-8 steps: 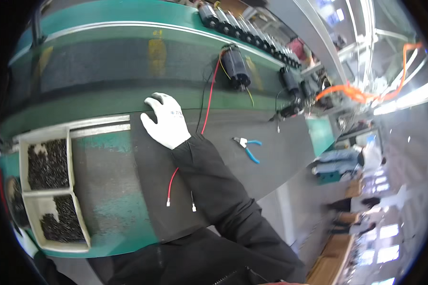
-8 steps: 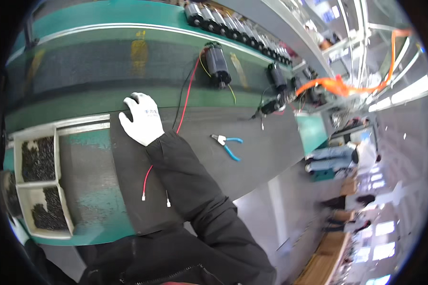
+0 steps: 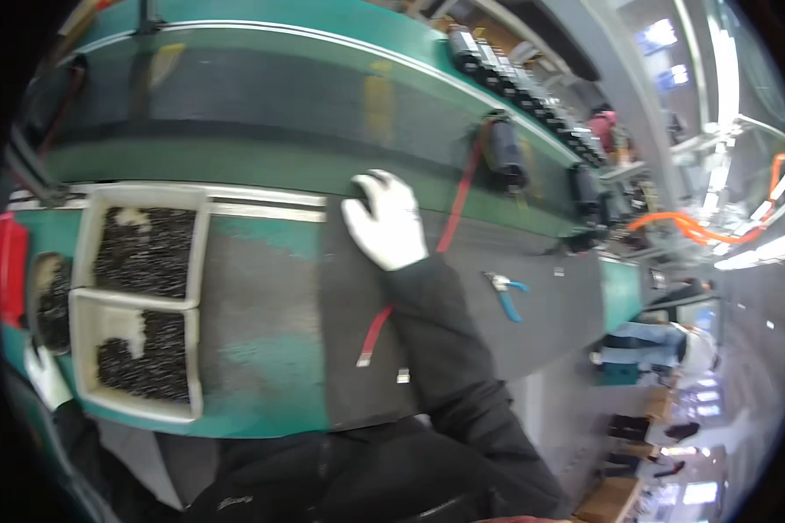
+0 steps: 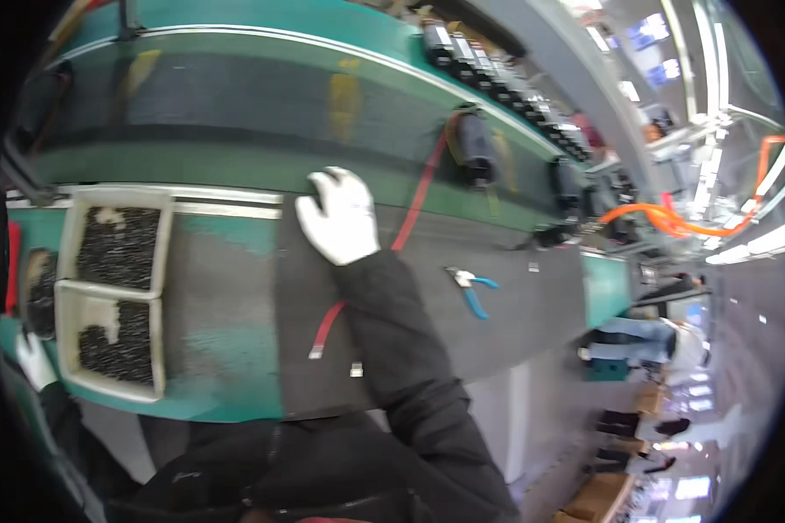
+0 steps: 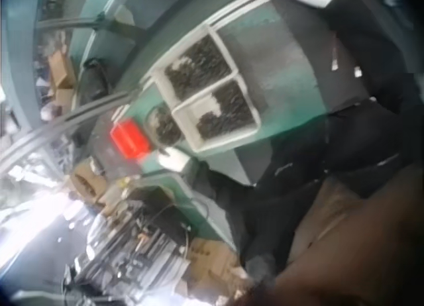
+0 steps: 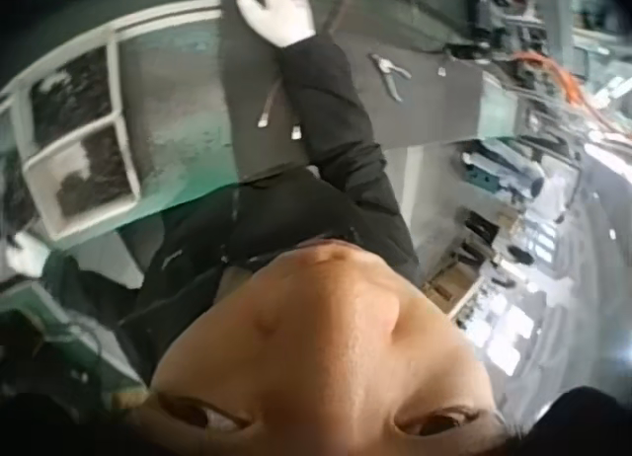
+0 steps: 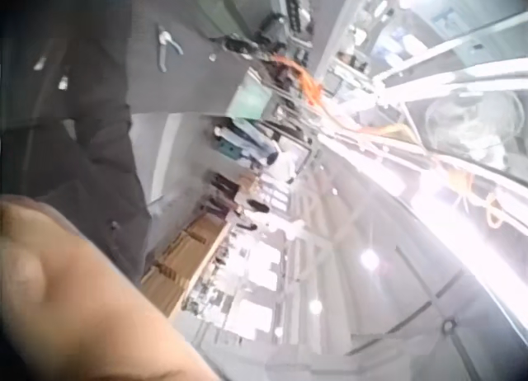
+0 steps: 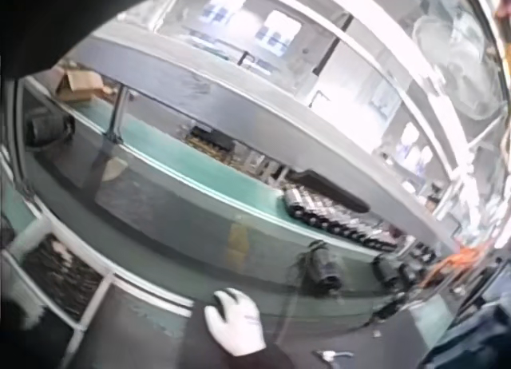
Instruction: Assembling electronic motors by attaching fans and components using an electric screwdriver and pliers.
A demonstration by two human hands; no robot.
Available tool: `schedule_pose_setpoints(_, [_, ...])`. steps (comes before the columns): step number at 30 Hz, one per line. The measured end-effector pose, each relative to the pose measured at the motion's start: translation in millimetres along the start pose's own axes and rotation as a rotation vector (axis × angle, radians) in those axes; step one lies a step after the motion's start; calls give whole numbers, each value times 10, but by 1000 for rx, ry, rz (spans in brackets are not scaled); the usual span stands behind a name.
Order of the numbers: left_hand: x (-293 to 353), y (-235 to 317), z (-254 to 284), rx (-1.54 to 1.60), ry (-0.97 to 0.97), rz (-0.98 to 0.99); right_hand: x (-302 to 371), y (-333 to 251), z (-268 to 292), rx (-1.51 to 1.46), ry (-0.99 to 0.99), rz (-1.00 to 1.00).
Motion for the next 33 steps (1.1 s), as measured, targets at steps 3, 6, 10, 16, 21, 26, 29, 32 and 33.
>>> schedule_pose_setpoints(3, [198,859,271,102,29,17,15,-53,47,25,-6,86])
schedule_pose_setpoints(6, [337,1231,389,-55,129,-4,93,66,126,44,-48,11])
schedule_pose_setpoints(10, [389,1326,444,-98,171,-40,146,124,143,12,-154,-154])
schedule_pose_setpoints(16, [297,1269,504,-61,189,7,70,67,72,16,-174,-172])
schedule_pose_setpoints(21, [315,1243,438,-28,203,17,70,146,64,25,-187,-213])
schedule_pose_setpoints(26, [377,1118,517,490,302,274,32,83,56,2,-221,-163])
schedule_pose_setpoints(29, [265,1144,647,670,419,335,-43,288,134,-56,-251,-288])
schedule_pose_setpoints(32, [35,1060,715,448,356,311,-803,-483,-17,-437,-341,-262])
schedule_pose_setpoints(33, [0,833,645,367,360,271,-1080,-987,-169,-500,-349,-219])
Point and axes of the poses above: each hand's wrist, its own x-axis away from the middle knuckle, its own z-axis out of the back of the hand, y = z × x, the point moved 3 cm from there along -x, towards the middle knuckle, and after that the axes turned 6 degrees about -x, right-handed, at the moved point
